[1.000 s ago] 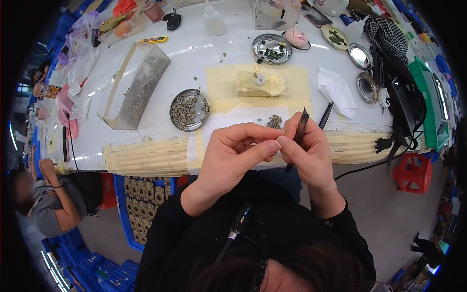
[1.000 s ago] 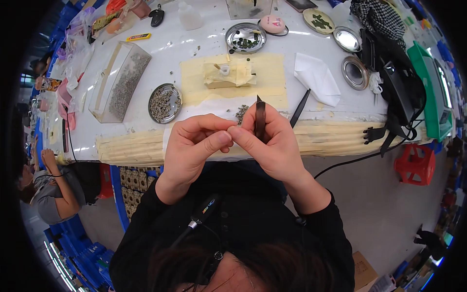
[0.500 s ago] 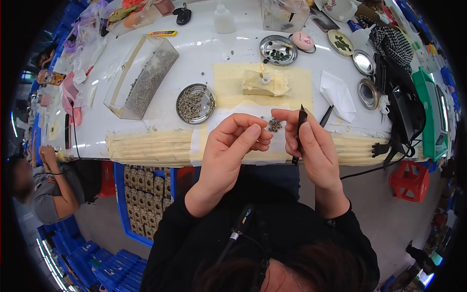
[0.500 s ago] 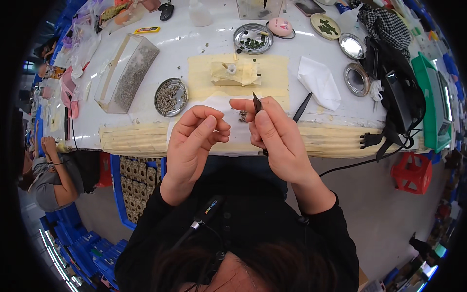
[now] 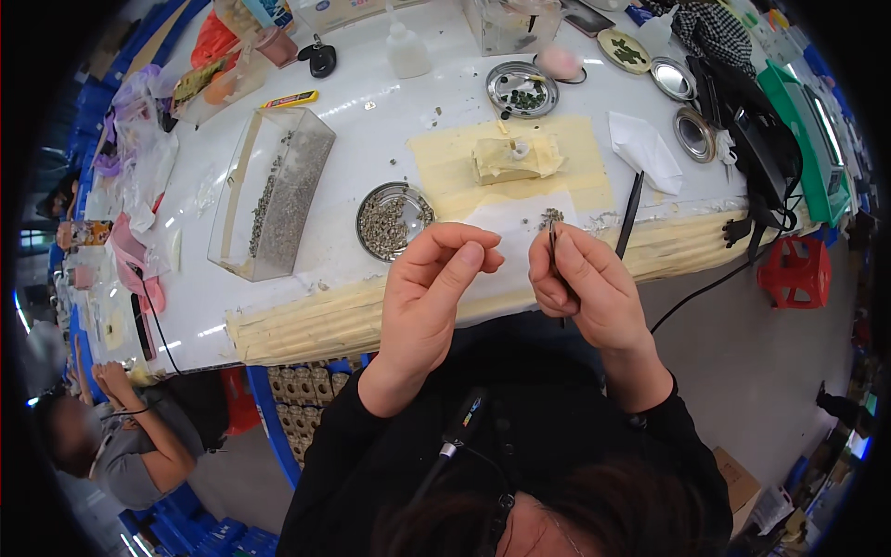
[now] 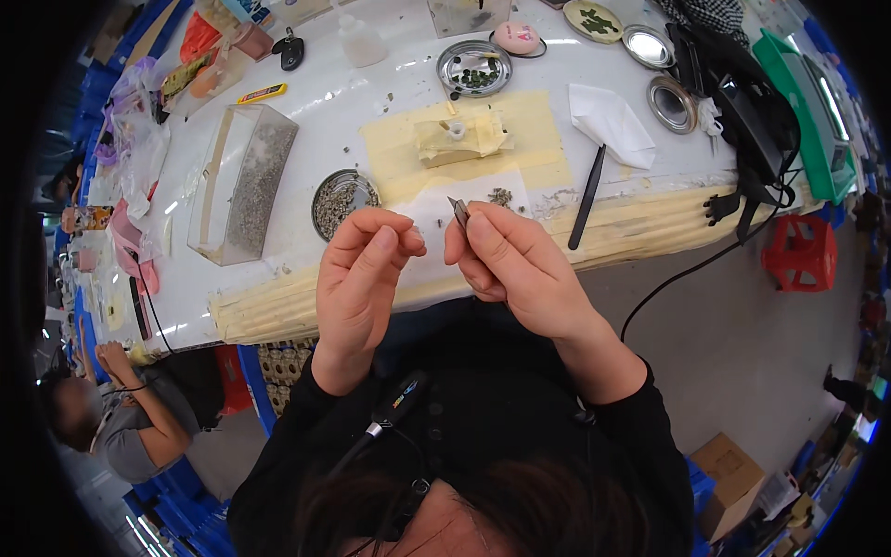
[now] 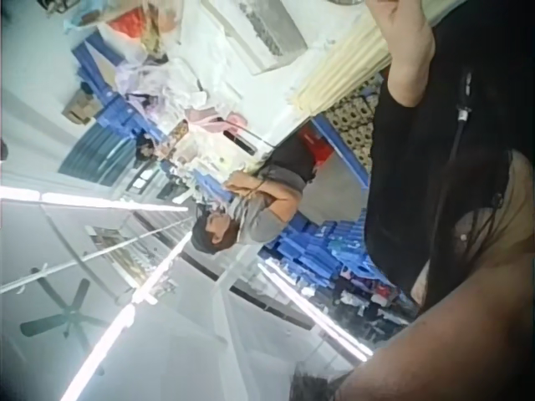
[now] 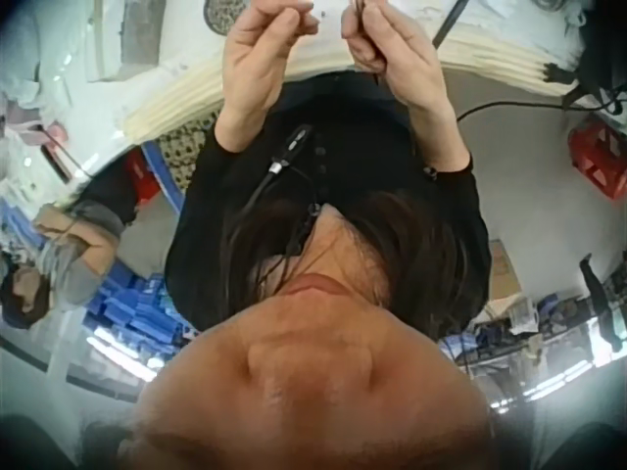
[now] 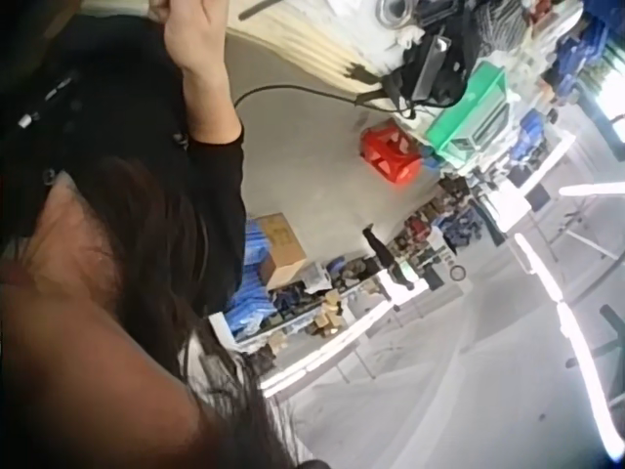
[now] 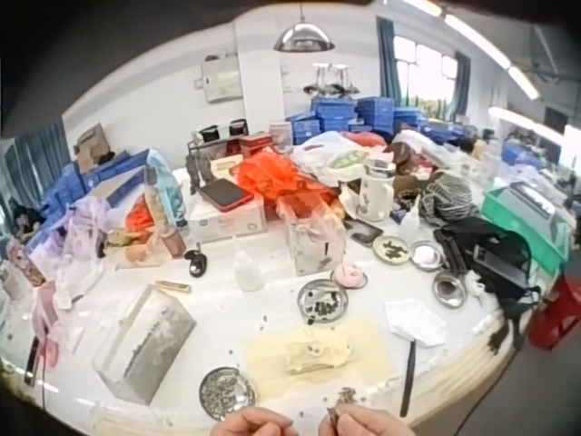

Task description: Assembling small metal components using tweezers and hands at a workbench.

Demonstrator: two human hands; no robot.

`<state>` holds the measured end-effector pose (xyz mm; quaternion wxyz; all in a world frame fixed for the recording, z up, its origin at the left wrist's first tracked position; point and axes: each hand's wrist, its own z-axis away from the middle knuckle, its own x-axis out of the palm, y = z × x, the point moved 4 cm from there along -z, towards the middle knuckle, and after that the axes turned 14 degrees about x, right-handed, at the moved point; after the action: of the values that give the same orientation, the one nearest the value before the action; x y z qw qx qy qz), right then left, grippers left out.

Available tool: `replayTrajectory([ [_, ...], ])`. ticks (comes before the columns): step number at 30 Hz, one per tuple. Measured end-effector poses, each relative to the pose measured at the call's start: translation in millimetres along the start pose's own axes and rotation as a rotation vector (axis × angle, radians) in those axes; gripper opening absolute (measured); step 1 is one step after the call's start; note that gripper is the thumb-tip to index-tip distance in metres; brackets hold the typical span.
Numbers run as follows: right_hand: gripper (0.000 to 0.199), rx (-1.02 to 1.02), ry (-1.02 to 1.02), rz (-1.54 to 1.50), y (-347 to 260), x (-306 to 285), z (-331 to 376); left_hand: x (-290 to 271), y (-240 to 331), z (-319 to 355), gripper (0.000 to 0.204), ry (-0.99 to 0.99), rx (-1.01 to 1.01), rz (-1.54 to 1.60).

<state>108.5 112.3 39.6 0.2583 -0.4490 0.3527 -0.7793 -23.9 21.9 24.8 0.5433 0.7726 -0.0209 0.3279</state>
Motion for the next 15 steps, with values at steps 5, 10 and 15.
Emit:
replayTrajectory([
  [5,0.034,-0.032,0.098,0.059,-3,-11,9,0,3,4,0.014,0.015,0.075,-0.132],
  [10,0.034,-0.027,0.093,0.169,-17,-22,7,3,2,6,0.011,0.150,0.241,-0.078],
  [15,0.035,-0.010,0.073,0.260,-27,-28,3,10,-3,6,0.012,0.202,0.348,-0.120],
])
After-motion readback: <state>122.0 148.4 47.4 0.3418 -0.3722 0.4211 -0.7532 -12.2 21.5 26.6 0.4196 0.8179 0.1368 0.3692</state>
